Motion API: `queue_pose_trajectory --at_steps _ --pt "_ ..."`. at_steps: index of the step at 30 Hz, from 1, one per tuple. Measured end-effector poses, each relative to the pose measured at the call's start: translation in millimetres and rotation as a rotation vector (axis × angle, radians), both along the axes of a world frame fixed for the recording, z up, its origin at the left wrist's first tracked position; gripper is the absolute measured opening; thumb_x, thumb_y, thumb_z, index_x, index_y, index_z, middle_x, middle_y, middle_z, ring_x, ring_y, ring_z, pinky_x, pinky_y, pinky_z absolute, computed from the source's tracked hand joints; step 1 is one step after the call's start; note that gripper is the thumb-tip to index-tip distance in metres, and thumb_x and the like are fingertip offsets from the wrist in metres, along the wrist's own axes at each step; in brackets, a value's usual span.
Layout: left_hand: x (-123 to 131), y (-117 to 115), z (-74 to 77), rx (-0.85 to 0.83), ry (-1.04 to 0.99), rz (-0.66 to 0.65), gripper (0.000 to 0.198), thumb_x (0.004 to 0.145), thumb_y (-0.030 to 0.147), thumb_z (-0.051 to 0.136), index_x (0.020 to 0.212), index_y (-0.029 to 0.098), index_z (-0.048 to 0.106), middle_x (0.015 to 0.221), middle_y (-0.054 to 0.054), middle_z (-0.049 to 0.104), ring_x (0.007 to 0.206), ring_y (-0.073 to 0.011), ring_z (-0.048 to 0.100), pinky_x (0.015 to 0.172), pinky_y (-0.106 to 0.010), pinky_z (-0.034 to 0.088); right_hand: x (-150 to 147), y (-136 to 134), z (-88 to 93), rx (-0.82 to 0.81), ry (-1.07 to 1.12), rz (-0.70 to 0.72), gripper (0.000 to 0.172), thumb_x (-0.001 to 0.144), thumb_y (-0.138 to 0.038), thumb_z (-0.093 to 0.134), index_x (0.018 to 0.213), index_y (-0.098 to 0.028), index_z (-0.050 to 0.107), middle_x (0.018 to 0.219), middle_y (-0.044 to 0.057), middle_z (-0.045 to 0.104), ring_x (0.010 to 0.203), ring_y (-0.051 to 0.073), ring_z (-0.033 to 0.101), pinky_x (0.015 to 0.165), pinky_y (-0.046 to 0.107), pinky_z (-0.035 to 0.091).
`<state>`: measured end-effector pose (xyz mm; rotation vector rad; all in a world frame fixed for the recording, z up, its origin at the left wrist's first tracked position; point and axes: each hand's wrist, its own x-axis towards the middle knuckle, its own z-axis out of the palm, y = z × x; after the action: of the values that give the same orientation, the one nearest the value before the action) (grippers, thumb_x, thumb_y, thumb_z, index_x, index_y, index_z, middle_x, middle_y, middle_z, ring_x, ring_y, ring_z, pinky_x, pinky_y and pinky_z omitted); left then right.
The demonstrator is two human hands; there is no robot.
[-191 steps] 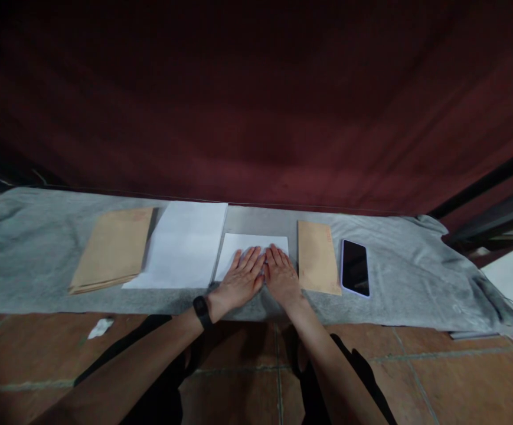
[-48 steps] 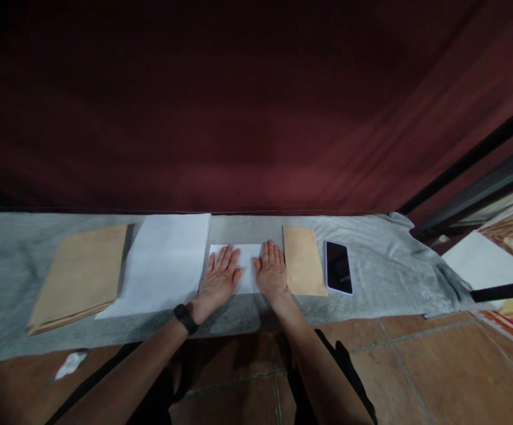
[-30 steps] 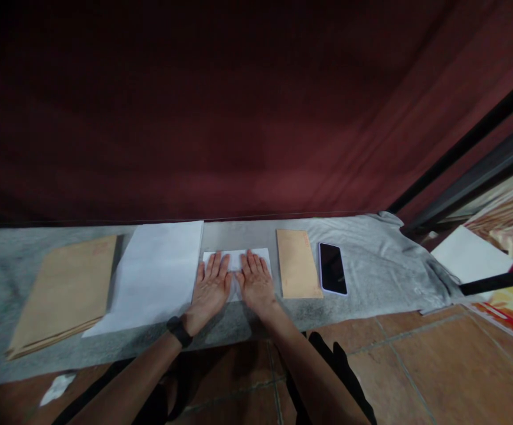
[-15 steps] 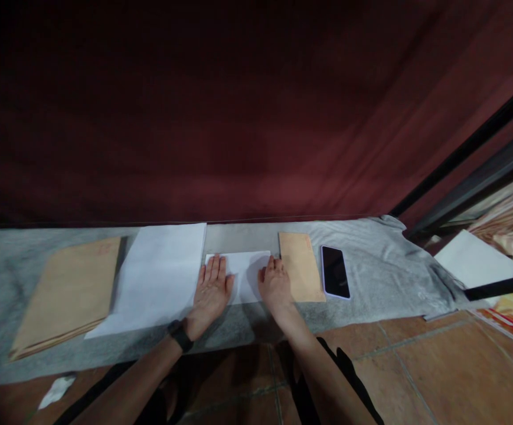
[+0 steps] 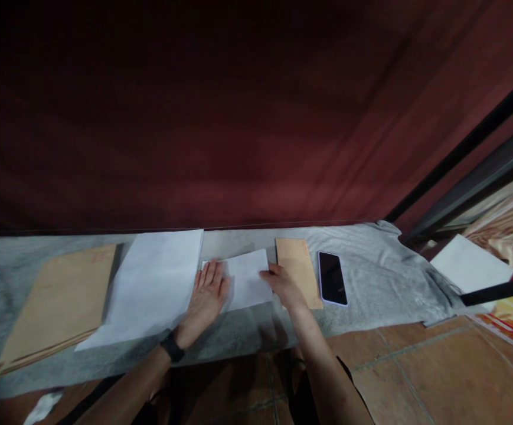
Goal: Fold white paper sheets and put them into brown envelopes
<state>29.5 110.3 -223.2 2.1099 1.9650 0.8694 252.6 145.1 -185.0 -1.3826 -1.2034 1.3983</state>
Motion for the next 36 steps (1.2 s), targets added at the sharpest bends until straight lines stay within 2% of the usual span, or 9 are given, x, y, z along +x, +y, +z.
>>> queue_pose_trajectory --at_steps 7,9,12,15,19,25,31,33,36 --pt "-10 10 47.0 0.119 -0.678 0.081 0.072 0.093 0.040 0.057 0.155 0.024 0.025 0.166 -0.007 0.012 0.152 -0.0255 0.013 0.124 -0.045 0.015 -10 3 13.5 -0.024 0.482 -0.256 0.039 0.057 -0.033 0.082 0.091 -0.019 0.070 0.078 0.002 0.075 0.070 0.021 0.069 0.067 0.032 0.052" --pt "-8 10 53.2 0.011 -1.000 0.075 0.075 0.088 0.042 0.064 0.153 0.027 0.029 0.161 -0.009 0.028 0.146 -0.0266 0.030 0.120 -0.045 0.026 -19 -2 12.4 -0.029 0.559 -0.257 0.036 0.059 -0.031 0.082 0.090 -0.020 0.069 0.080 0.002 0.076 0.073 0.022 0.070 0.071 0.033 0.054" --pt "-1 5 52.2 -0.328 -1.447 -0.037 0.062 0.082 0.042 0.072 0.137 0.023 0.051 0.138 -0.012 0.059 0.122 -0.0284 0.060 0.103 -0.044 0.049 -33 -12 9.0 -0.026 0.614 -0.223 0.033 0.063 -0.031 0.081 0.092 -0.020 0.069 0.087 0.003 0.077 0.079 0.022 0.071 0.074 0.033 0.055" --pt "6 0 47.0 -0.490 -1.633 -0.044 0.051 0.072 0.034 0.082 0.116 0.016 0.065 0.118 -0.013 0.071 0.106 -0.0273 0.069 0.091 -0.040 0.055 -40 -20 6.0 -0.037 0.618 -0.175 0.035 0.065 -0.032 0.081 0.096 -0.021 0.069 0.094 0.004 0.077 0.082 0.022 0.072 0.074 0.032 0.055" --pt "4 0 44.5 -0.455 -1.639 0.057 0.043 0.065 0.030 0.086 0.102 0.014 0.070 0.108 -0.012 0.074 0.097 -0.0248 0.070 0.087 -0.036 0.055 -36 -20 5.0 -0.067 0.560 -0.154 0.037 0.065 -0.034 0.082 0.097 -0.020 0.069 0.097 0.005 0.077 0.081 0.022 0.072 0.070 0.032 0.055" --pt "-2 3 50.5 -0.423 -1.503 0.052 0.042 0.064 0.039 0.085 0.094 0.013 0.071 0.099 -0.011 0.075 0.084 -0.0205 0.070 0.075 -0.031 0.055 -26 -15 14.6 -0.040 0.491 -0.139 0.033 0.067 -0.035 0.081 0.093 -0.021 0.069 0.096 0.006 0.076 0.083 0.023 0.071 0.072 0.033 0.055" --pt "-10 8 61.2 -0.256 -1.230 0.078 0.037 0.065 0.048 0.082 0.072 0.014 0.070 0.064 -0.003 0.070 0.061 -0.0155 0.063 0.058 -0.025 0.048 -24 -9 22.0 0.037 0.451 -0.116 0.033 0.064 -0.035 0.081 0.092 -0.022 0.071 0.096 0.003 0.074 0.086 0.019 0.067 0.080 0.032 0.052" --pt "-14 8 66.6 -0.203 -1.143 0.058 0.036 0.071 0.049 0.077 0.073 0.014 0.071 0.069 -0.006 0.072 0.068 -0.0193 0.067 0.066 -0.028 0.052 -21 -6 21.7 0.048 0.419 -0.145 0.031 0.063 -0.036 0.081 0.087 -0.021 0.070 0.088 0.002 0.072 0.082 0.018 0.065 0.080 0.032 0.051" --pt "-19 4 73.2 -0.003 -0.968 -0.072 0.031 0.080 0.044 0.069 0.093 0.015 0.074 0.107 -0.012 0.075 0.101 -0.0263 0.069 0.089 -0.038 0.053 -16 -1 21.7 0.099 0.391 -0.198 0.035 0.061 -0.037 0.081 0.090 -0.022 0.068 0.088 0.002 0.071 0.085 0.019 0.065 0.082 0.032 0.051"
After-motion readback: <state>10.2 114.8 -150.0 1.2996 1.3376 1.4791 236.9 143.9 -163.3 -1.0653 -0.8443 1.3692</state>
